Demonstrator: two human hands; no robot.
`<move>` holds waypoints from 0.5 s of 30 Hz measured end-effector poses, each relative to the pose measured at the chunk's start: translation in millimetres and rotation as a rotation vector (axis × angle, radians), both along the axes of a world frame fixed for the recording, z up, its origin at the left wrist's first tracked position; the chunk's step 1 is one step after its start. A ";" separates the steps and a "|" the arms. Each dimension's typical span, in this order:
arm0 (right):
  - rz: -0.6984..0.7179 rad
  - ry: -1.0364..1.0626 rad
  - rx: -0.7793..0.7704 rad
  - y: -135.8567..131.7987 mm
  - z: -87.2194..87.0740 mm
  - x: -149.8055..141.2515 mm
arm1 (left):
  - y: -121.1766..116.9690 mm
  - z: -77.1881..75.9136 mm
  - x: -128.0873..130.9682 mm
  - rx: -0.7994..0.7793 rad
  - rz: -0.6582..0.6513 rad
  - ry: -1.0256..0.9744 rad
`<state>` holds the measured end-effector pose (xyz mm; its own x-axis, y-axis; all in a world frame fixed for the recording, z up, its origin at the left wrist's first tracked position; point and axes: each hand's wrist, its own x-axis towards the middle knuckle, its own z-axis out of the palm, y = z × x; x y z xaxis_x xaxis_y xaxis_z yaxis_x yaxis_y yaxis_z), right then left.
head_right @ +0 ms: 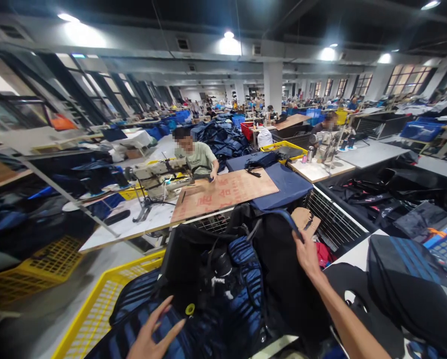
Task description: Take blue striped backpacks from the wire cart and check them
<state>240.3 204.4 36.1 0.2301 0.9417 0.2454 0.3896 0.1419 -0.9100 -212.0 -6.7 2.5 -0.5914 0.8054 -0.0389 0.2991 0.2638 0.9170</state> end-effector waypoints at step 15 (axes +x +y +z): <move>0.706 -0.089 -0.156 -146.3 -67.4 -68.6 | 63.1 44.3 207.5 0.071 -0.296 -0.446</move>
<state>171.7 58.2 -31.3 -0.4595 0.8841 0.0853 0.3269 0.2576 -0.9093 -4.5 56.4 46.8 -0.2771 0.9450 -0.1741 -0.0712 0.1605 0.9845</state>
